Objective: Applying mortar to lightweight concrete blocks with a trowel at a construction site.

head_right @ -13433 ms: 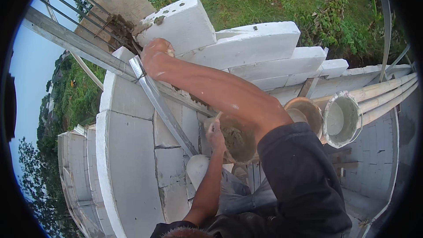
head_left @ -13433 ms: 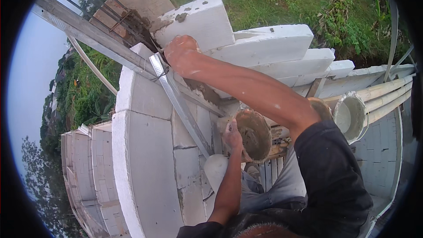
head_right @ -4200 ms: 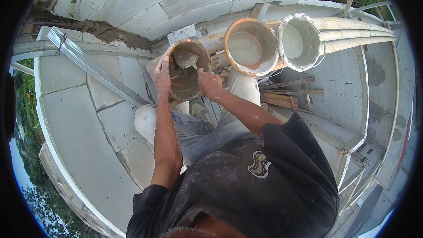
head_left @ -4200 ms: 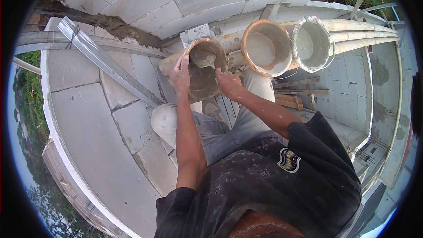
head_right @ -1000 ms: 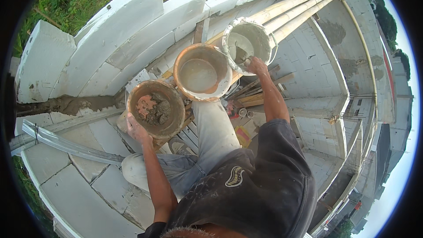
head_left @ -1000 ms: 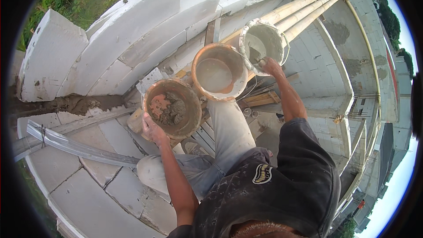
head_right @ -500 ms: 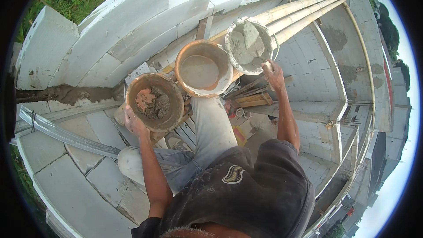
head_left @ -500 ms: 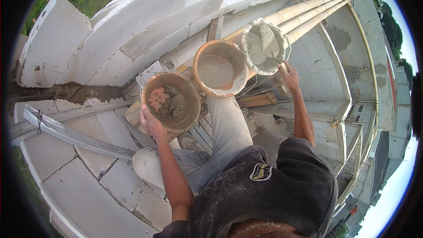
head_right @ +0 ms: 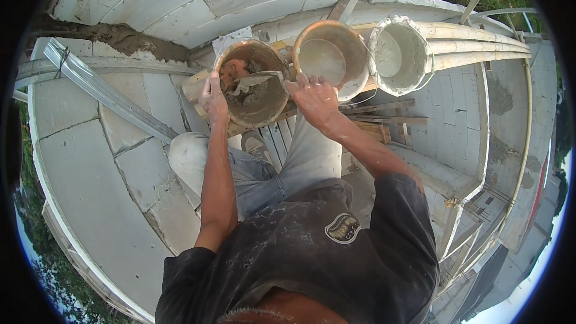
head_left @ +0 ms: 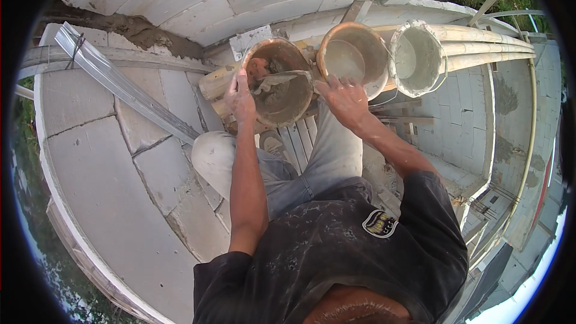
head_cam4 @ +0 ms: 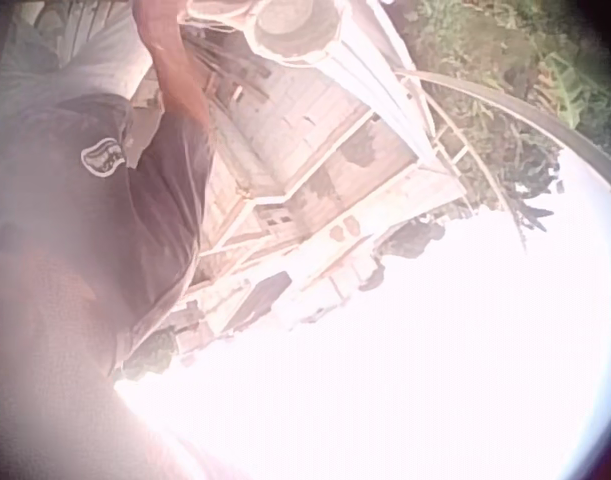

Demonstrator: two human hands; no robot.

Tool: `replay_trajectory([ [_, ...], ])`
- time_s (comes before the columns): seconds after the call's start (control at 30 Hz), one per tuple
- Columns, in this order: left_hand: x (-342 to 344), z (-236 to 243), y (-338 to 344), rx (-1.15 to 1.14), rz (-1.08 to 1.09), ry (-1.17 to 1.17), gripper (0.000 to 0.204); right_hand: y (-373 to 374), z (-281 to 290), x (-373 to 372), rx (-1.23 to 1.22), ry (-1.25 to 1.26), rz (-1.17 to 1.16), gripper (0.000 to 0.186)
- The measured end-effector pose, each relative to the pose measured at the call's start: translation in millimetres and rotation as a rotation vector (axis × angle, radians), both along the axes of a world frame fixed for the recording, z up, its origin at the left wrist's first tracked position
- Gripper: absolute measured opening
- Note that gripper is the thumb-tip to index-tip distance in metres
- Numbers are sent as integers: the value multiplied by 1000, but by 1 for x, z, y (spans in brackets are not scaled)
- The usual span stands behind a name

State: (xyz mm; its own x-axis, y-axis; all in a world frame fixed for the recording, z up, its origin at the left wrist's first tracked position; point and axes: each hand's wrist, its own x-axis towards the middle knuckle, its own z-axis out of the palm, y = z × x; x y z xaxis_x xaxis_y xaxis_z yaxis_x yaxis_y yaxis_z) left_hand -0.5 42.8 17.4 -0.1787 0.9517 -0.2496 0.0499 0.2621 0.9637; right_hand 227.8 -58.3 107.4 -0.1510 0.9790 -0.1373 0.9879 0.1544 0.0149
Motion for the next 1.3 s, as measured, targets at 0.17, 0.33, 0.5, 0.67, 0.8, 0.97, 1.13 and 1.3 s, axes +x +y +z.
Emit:
replay_trajectory([
  [0.17, -2, 10, -4, 76, -111, 139, 47, 44, -28, -44, 58, -134, 85, 24],
  [0.33, 9, 14, -5, 62, -163, 108, 49, 31, -46, -76, -244, -202, 36, 23],
  [0.5, 16, 11, -4, 97, -128, 97, 48, 37, -23, -58, -665, 420, -163, 17],
  [0.67, 8, 16, 6, 54, -150, 59, 48, 20, -50, -46, -1002, 1316, -736, 29],
  [0.8, -1, 9, 2, 57, -114, 95, 49, 8, -32, -55, -449, 351, -245, 33],
  [0.97, 17, 11, 3, 98, -196, 182, 46, -3, -53, -54, -108, 214, -137, 30],
  [1.13, 5, 20, 1, 63, -91, 70, 46, -18, -36, -59, -181, 155, 137, 25],
  [1.3, 25, 15, -4, 102, -160, 177, 51, 13, -65, -40, 25, -81, 5, 30],
])
